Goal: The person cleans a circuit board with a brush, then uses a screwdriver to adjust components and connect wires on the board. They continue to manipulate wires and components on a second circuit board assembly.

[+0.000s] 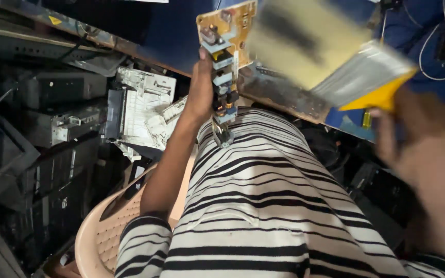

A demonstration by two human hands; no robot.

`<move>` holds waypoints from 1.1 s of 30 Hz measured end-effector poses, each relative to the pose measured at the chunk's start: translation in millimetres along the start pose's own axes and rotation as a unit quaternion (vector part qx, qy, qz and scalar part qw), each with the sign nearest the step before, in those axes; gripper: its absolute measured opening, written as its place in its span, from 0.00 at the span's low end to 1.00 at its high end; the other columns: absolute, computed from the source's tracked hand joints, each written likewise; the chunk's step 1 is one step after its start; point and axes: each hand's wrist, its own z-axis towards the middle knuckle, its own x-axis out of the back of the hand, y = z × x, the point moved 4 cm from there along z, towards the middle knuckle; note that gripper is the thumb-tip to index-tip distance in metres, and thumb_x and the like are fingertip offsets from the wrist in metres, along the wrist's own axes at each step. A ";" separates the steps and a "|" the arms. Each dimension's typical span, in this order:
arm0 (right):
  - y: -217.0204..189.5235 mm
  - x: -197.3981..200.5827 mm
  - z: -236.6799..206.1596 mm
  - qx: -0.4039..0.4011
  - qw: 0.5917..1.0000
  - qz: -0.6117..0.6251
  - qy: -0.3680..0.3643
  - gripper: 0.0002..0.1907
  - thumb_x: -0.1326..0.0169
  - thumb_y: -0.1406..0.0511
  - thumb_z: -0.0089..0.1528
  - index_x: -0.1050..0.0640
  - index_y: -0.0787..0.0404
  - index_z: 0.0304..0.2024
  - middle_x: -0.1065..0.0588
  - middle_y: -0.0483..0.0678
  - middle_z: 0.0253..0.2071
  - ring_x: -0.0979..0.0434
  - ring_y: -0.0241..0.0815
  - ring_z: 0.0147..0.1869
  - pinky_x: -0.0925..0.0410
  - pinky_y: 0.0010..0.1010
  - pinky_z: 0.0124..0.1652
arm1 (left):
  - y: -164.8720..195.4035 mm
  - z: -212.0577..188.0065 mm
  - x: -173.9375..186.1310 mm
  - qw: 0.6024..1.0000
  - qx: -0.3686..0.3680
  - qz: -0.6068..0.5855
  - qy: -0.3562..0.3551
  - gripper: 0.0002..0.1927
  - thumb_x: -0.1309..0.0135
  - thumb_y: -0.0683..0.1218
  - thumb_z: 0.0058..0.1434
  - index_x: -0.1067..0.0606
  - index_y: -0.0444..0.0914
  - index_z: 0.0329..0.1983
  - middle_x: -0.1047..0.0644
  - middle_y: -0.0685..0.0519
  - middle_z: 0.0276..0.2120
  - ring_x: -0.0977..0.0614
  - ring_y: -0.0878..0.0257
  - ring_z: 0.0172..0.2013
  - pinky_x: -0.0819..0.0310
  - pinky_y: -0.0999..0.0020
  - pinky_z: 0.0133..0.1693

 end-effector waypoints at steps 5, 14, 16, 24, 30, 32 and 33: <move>-11.9 26.2 4.1 0.008 0.999 -0.025 0.045 0.11 0.39 0.62 0.72 0.21 0.63 0.51 0.26 0.53 0.32 0.25 0.48 0.30 0.31 0.36 0.31 | 24.1 12.1 -17.6 0.998 -0.005 0.031 -0.054 0.43 0.72 0.74 0.70 0.25 0.33 0.46 0.19 0.49 0.34 0.16 0.64 0.32 0.18 0.68 0.35; -19.6 41.5 11.5 -0.009 0.999 -0.033 0.037 0.11 0.40 0.63 0.72 0.23 0.63 0.51 0.27 0.54 0.32 0.26 0.46 0.28 0.33 0.34 0.28 | 48.1 26.7 -30.7 0.997 0.015 -0.018 -0.075 0.43 0.75 0.73 0.68 0.28 0.33 0.52 0.16 0.42 0.36 0.14 0.61 0.31 0.14 0.64 0.34; -15.6 37.7 7.9 0.025 0.998 -0.003 0.053 0.12 0.40 0.63 0.72 0.23 0.64 0.53 0.27 0.54 0.31 0.26 0.47 0.29 0.33 0.36 0.30 | 48.4 28.8 -29.1 0.996 0.031 -0.047 -0.064 0.42 0.75 0.72 0.69 0.29 0.32 0.53 0.16 0.40 0.36 0.14 0.59 0.31 0.15 0.63 0.34; 19.8 13.3 3.0 0.039 0.948 0.302 0.090 0.13 0.59 0.65 0.82 0.34 0.70 0.63 0.25 0.59 0.46 0.22 0.47 0.46 0.28 0.31 0.44 | 58.0 29.6 -32.3 0.992 -0.028 0.073 -0.101 0.44 0.73 0.73 0.72 0.24 0.30 0.49 0.16 0.44 0.36 0.17 0.62 0.30 0.18 0.65 0.32; 34.9 -17.6 -1.4 -0.058 0.967 0.244 0.055 0.15 0.58 0.62 0.80 0.32 0.66 0.64 0.24 0.55 0.45 0.21 0.43 0.44 0.27 0.29 0.42 | 60.4 26.1 -43.9 0.979 -0.076 0.136 -0.134 0.46 0.73 0.74 0.74 0.24 0.30 0.55 0.17 0.45 0.39 0.16 0.63 0.36 0.19 0.67 0.36; 36.8 -22.6 -2.4 -0.064 0.952 0.296 0.047 0.16 0.58 0.60 0.79 0.32 0.64 0.64 0.24 0.54 0.45 0.21 0.42 0.43 0.27 0.28 0.42 | 62.4 26.8 -43.3 0.981 -0.074 0.137 -0.119 0.47 0.74 0.75 0.72 0.24 0.31 0.54 0.16 0.46 0.39 0.15 0.64 0.35 0.18 0.67 0.35; 38.9 -26.3 0.1 -0.078 0.946 0.314 0.033 0.16 0.57 0.60 0.79 0.31 0.63 0.64 0.24 0.53 0.44 0.21 0.41 0.42 0.27 0.28 0.41 | 62.4 28.6 -42.2 0.983 -0.052 0.134 -0.111 0.47 0.74 0.76 0.71 0.22 0.31 0.51 0.16 0.46 0.37 0.15 0.64 0.33 0.17 0.67 0.34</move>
